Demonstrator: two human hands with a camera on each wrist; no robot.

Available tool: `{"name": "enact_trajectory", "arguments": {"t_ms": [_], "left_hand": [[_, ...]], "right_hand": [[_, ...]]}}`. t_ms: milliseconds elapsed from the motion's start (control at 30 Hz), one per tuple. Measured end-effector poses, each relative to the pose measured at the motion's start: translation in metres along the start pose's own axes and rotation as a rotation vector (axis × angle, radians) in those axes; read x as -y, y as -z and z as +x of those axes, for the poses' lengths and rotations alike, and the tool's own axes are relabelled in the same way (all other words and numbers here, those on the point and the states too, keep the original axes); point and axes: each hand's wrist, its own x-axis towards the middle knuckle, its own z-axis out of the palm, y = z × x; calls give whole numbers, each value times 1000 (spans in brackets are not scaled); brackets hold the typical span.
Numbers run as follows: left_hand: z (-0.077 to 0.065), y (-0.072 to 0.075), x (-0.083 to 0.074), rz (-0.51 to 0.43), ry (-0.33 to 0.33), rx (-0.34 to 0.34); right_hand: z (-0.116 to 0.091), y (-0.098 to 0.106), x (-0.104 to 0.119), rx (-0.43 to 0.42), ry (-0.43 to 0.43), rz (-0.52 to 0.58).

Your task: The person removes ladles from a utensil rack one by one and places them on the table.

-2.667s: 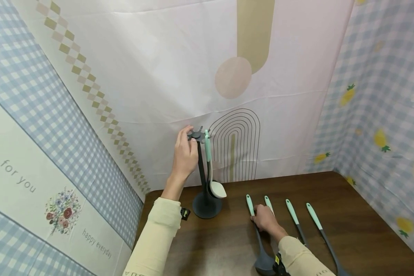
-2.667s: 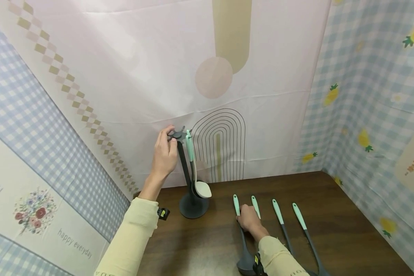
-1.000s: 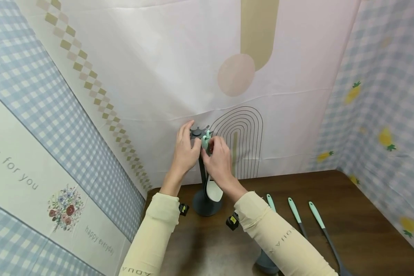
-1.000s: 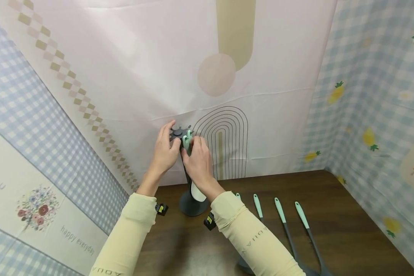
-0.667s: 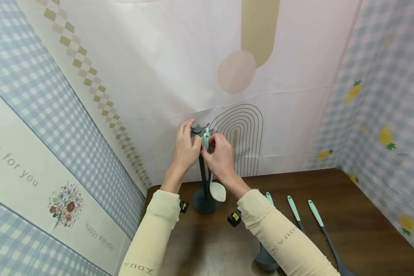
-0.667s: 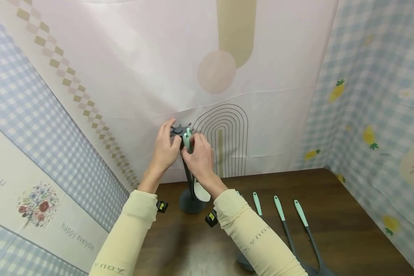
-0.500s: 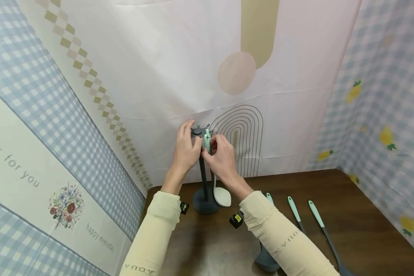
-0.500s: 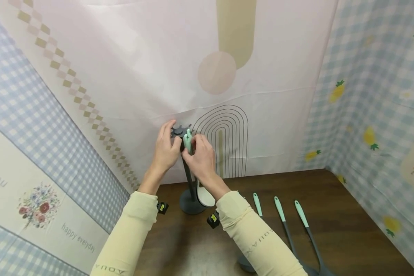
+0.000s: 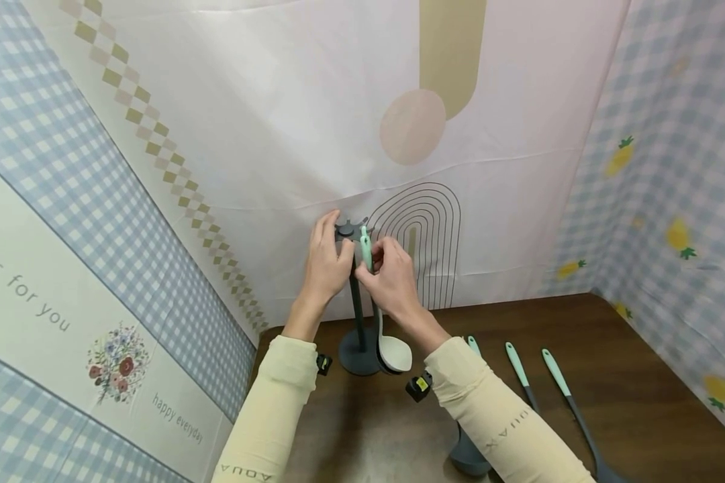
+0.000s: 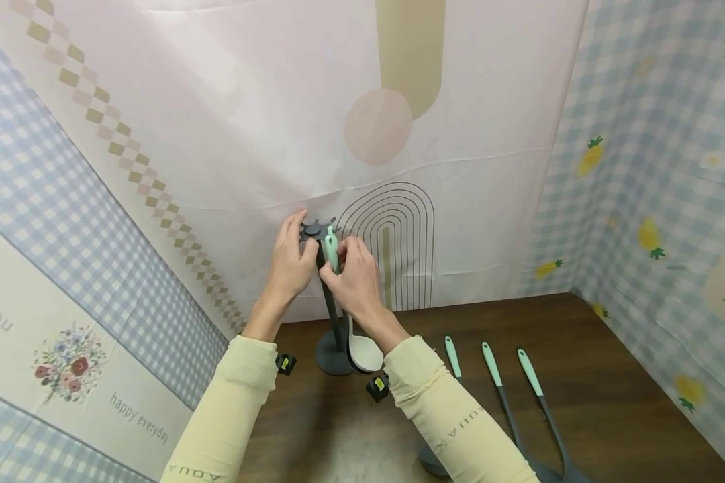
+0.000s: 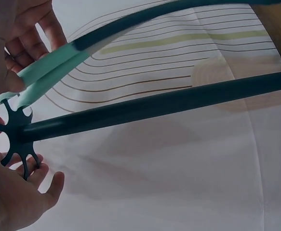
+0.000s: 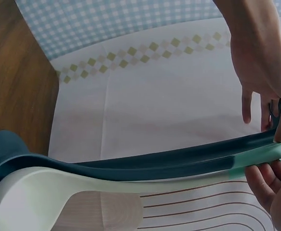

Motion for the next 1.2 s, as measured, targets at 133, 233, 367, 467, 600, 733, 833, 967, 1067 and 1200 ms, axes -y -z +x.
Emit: {"name": "enact_trajectory", "arguments": {"t_ms": [133,233,367,467,600,733,833,967,1067,1200], "left_hand": [[0,0,-1,-4,8,-2],[-1,-1,-2,0,17,-7],[-2,-1,-4,8,23,-10],[-2,-1,-5,10,27,-12],[-2,-1,-6,3,30,-4],[0,0,-4,-15,29,4],[1,1,-1,-33,33,-17],[2,3,1,-41,44,-26],[2,3,1,-35,47,-4],[1,0,0,-26,45,9]], "right_hand": [[-1,3,-2,-3,19,4],[-1,4,-4,-2,28,13],[-3,7,-4,7,24,27],[-3,9,-3,31,24,37],[-3,13,-2,67,7,69],[-3,17,-4,73,-4,115],[-6,23,-6,99,14,124],[-10,27,-8,141,24,133],[-11,27,-9,136,13,144],[-14,29,-12,155,-9,154]]}}
